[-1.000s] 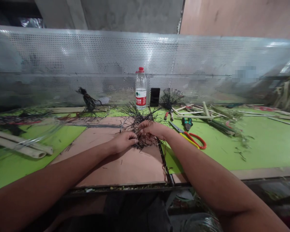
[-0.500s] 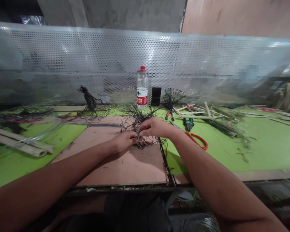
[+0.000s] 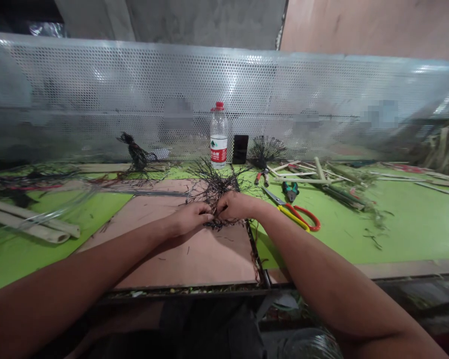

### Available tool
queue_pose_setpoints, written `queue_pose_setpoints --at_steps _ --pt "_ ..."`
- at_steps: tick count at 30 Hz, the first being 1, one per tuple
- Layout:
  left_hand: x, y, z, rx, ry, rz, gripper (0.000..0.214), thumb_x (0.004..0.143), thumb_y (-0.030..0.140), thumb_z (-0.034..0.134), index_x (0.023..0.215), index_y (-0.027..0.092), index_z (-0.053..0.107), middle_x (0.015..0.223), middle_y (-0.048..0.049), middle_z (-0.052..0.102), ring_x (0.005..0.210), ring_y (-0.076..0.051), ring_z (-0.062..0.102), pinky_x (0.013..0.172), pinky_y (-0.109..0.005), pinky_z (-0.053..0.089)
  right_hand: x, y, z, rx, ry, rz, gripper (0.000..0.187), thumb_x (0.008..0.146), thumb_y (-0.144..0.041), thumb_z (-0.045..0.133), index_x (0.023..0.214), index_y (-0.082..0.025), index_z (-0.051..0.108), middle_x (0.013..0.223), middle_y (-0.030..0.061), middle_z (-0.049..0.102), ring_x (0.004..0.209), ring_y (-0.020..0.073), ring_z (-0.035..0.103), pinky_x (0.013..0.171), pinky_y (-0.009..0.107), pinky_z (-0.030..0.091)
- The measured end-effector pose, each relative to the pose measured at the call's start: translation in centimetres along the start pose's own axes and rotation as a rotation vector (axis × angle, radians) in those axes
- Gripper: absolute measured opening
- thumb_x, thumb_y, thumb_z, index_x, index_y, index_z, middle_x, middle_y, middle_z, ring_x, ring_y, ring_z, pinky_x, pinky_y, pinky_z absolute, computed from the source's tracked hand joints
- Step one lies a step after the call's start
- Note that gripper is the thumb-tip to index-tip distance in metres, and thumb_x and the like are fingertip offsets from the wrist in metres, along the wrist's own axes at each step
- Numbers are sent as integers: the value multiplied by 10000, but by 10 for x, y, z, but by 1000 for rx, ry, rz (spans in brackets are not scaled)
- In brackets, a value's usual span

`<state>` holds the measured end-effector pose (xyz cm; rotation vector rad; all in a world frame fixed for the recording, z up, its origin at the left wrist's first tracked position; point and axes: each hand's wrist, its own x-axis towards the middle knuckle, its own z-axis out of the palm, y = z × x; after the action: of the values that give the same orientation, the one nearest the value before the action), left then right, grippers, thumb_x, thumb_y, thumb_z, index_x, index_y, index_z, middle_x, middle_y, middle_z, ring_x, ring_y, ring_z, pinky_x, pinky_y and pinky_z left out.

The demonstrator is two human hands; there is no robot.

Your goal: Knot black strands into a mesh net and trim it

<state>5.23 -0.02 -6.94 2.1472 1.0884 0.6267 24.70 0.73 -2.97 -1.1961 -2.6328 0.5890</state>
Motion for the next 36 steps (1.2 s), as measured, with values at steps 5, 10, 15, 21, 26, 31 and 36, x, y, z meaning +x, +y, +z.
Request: queue_pose_setpoints --at_steps 5,10,15,21,26,31,36 --pt "-1 2 -2 18 6 2 168 734 281 514 624 155 517 609 17 485 617 -129 422 576 -244 297 -3 -4 -6 54 30 35 145 717 -194 526 735 -177 669 700 -5 635 621 119 518 549 227 354" --pt "-3 6 -1 -10 13 -30 168 728 294 513 631 157 517 610 14 486 615 -133 423 569 -241 302 -2 -3 -8 74 25 13 191 732 -232 569 865 -200 702 832 5 675 732 144 564 628 234 389" --pt "-3 5 -1 -16 14 -24 154 711 287 511 623 160 507 612 14 485 624 -136 427 577 -241 310 -3 -2 -4 94 -17 1 198 714 -301 643 865 -200 721 797 12 689 713 152 567 633 242 394" --pt "-1 3 0 -1 -1 -39 154 728 293 494 649 161 508 619 19 472 623 -133 419 576 -242 297 0 1 0 99 -55 -50 141 713 -254 619 780 -179 719 701 -3 649 636 124 520 604 234 370" --pt "-1 4 -1 36 -7 6 193 741 300 490 604 166 464 591 24 437 604 -128 395 566 -248 274 -1 2 -5 58 -59 -42 156 748 -202 522 636 -161 622 582 -29 522 567 102 435 549 226 328" --pt "-1 5 -2 26 2 1 160 743 267 484 624 160 491 611 16 467 623 -133 415 590 -251 295 0 2 -5 -6 -13 -41 152 785 -241 519 714 -164 629 655 -9 553 619 112 467 578 228 343" --pt "-1 3 -2 67 36 9 141 749 240 485 649 150 529 652 4 502 668 -143 452 627 -250 327 0 4 -8 -54 -33 -89 162 794 -223 520 729 -150 650 697 8 592 649 119 497 610 231 368"
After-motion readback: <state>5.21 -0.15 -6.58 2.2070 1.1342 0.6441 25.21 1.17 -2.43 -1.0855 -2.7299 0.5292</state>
